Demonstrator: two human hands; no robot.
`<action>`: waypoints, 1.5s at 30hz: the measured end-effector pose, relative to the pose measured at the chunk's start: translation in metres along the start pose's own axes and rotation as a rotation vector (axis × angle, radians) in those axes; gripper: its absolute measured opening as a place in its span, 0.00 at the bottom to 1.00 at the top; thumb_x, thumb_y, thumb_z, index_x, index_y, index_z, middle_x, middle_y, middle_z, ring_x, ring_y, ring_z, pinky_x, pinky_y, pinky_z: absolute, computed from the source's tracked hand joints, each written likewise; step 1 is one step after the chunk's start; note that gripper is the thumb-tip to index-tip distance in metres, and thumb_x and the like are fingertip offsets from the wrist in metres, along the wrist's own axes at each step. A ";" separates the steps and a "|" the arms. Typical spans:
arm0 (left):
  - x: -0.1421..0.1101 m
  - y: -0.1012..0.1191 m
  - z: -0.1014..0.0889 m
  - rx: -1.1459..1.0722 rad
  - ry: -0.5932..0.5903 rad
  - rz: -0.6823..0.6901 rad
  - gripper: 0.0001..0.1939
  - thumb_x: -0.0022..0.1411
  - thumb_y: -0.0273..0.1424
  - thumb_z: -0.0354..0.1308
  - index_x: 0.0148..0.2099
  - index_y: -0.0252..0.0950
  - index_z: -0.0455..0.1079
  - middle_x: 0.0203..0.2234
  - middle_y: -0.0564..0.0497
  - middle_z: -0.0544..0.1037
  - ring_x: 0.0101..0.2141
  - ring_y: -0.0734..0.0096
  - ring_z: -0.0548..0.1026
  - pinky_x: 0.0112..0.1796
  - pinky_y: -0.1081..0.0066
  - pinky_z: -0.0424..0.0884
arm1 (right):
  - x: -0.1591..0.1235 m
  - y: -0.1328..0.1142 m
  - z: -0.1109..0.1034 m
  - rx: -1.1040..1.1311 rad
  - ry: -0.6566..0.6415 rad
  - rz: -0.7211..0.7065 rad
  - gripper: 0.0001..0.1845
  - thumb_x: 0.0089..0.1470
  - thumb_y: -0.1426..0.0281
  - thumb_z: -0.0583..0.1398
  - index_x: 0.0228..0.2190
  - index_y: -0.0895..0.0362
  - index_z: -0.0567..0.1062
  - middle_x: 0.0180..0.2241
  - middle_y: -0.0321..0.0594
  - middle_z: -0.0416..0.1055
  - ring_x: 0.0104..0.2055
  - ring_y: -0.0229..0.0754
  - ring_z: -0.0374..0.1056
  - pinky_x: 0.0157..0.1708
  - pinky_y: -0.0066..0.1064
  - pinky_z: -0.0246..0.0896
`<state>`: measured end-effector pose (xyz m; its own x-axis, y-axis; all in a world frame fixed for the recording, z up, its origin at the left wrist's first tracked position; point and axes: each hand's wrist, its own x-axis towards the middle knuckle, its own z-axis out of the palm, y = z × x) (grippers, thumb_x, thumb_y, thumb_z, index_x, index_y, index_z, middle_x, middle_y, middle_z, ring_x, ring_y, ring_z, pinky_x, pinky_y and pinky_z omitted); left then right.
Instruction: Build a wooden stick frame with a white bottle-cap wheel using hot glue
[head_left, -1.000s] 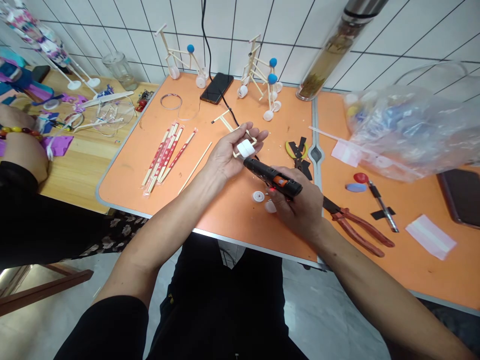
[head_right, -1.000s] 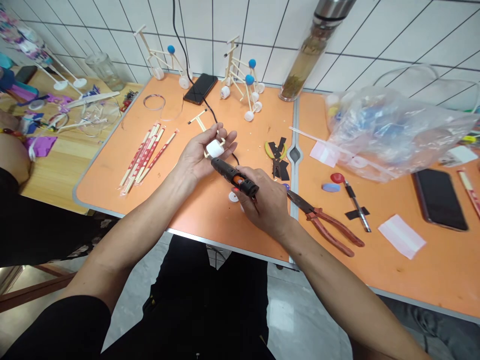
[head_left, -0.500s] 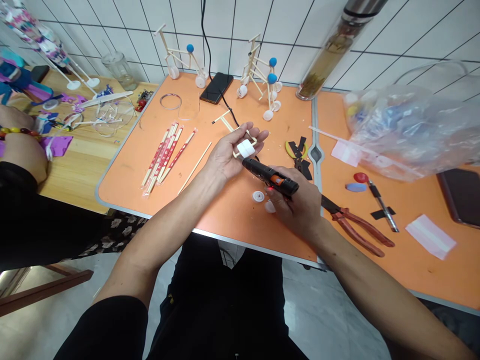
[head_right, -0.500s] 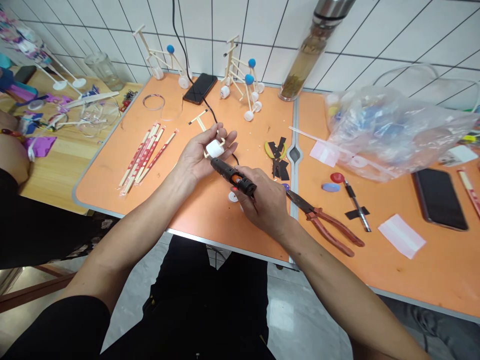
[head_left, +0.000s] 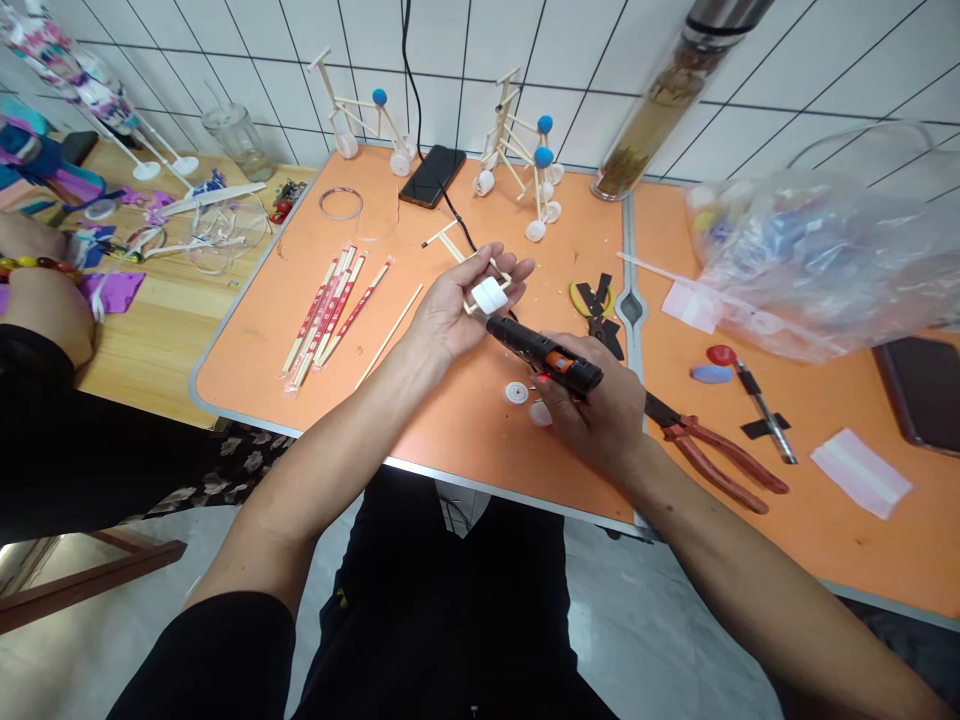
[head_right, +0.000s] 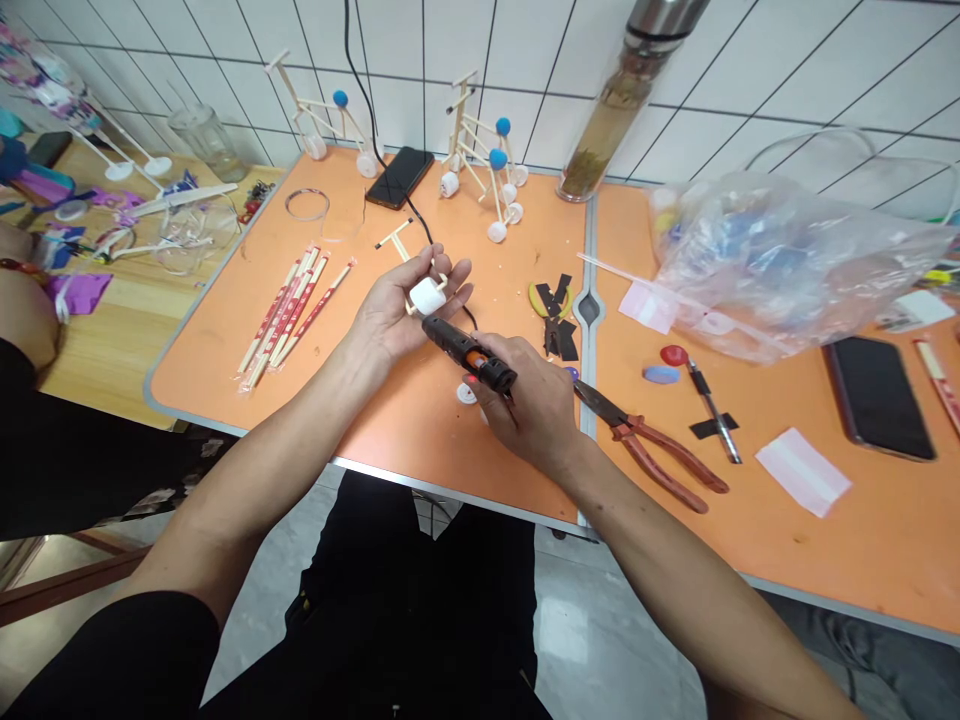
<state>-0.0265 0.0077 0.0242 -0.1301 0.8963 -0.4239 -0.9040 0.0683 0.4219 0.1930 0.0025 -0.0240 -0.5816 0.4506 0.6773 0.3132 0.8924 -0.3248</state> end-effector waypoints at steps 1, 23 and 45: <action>0.000 0.000 0.000 0.002 -0.001 0.001 0.07 0.82 0.27 0.62 0.48 0.34 0.81 0.39 0.48 0.90 0.66 0.55 0.86 0.70 0.57 0.78 | 0.000 0.000 0.000 0.006 0.000 -0.001 0.21 0.81 0.52 0.58 0.62 0.49 0.78 0.46 0.44 0.89 0.43 0.52 0.86 0.35 0.40 0.77; 0.005 -0.005 -0.004 0.041 -0.014 0.003 0.05 0.80 0.30 0.65 0.47 0.35 0.81 0.37 0.49 0.89 0.62 0.55 0.88 0.67 0.59 0.80 | 0.002 -0.002 -0.002 0.040 0.023 -0.007 0.20 0.80 0.51 0.59 0.60 0.50 0.79 0.41 0.42 0.88 0.39 0.51 0.85 0.33 0.39 0.74; 0.004 -0.001 -0.004 0.050 -0.010 0.044 0.03 0.80 0.29 0.65 0.48 0.36 0.81 0.40 0.49 0.90 0.63 0.55 0.88 0.64 0.59 0.82 | -0.008 0.013 0.003 0.127 0.228 -0.050 0.23 0.75 0.52 0.64 0.64 0.46 0.78 0.51 0.48 0.88 0.47 0.58 0.87 0.40 0.48 0.82</action>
<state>-0.0283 0.0093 0.0188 -0.1649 0.9032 -0.3962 -0.8759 0.0505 0.4798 0.1999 0.0104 -0.0355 -0.4051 0.4020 0.8212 0.1837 0.9156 -0.3576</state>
